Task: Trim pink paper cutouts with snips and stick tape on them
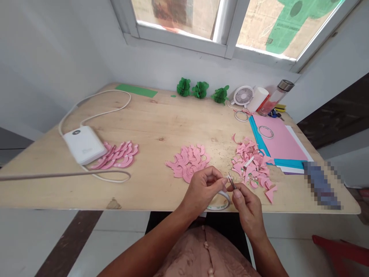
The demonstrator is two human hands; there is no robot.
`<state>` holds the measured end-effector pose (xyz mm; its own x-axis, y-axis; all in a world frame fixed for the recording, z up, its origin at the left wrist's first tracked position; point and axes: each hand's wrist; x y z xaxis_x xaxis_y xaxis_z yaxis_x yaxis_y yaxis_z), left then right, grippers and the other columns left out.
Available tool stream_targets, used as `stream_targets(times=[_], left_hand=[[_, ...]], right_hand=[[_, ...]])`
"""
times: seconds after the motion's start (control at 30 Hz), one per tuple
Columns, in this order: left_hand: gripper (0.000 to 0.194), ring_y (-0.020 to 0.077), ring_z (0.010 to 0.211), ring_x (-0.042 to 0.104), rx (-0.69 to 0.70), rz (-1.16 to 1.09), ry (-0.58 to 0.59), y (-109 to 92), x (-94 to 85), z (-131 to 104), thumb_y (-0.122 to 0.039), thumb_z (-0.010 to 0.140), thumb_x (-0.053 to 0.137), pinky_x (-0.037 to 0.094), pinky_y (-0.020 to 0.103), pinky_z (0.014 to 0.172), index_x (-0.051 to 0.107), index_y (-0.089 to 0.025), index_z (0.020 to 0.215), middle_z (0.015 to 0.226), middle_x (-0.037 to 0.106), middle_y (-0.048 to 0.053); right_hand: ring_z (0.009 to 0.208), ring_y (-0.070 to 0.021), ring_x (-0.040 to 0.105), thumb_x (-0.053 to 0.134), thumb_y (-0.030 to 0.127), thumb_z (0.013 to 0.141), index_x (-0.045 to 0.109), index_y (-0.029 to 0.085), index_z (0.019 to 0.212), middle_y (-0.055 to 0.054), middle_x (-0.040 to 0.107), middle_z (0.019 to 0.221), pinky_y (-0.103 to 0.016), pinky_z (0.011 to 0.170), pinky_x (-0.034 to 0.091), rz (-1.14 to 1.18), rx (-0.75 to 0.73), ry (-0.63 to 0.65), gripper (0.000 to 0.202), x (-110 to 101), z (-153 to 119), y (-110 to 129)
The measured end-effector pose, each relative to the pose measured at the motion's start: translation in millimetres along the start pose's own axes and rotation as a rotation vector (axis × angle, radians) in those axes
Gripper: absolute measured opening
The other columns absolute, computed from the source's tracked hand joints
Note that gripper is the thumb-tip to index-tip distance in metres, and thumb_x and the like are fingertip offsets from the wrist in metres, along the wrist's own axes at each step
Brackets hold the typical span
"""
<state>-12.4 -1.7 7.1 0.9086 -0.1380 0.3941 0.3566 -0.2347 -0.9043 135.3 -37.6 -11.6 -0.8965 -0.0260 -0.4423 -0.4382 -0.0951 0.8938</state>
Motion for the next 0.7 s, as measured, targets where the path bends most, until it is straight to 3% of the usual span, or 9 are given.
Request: stream_targets(times=[0.37,0.7], left_hand=[[0.022,0.0110,0.057,0.058,-0.028,-0.032,0.023,1.2,0.0,-0.9,-0.030,0.068,0.072,0.047,0.022,0.059,0.057,-0.014,0.065,0.059,0.063,0.000],[0.022,0.0116,0.057,0.058,-0.057,-0.018,0.040,1.0,-0.1,-0.9,-0.031,0.069,0.072,0.047,0.022,0.058,0.057,-0.014,0.065,0.060,0.064,0.001]], right_hand=[[0.051,-0.0103,0.037,0.042,0.044,0.089,0.060,0.016,0.075,0.003,0.043,0.058,-0.023,0.047,0.027,0.012,0.002,0.018,0.036,-0.1,1.5,-2.6],[0.063,-0.0136,0.049,0.043,0.043,0.089,0.059,0.017,0.074,-0.001,0.057,0.070,-0.024,0.055,0.036,0.023,-0.006,0.038,0.035,-1.4,2.2,-5.3]])
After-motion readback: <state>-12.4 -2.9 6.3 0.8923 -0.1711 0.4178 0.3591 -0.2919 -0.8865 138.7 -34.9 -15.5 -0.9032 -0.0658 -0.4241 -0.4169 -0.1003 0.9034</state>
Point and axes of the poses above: each hand's wrist, its own z-axis towards the middle knuckle, its own x-axis out of the palm, y = z × x
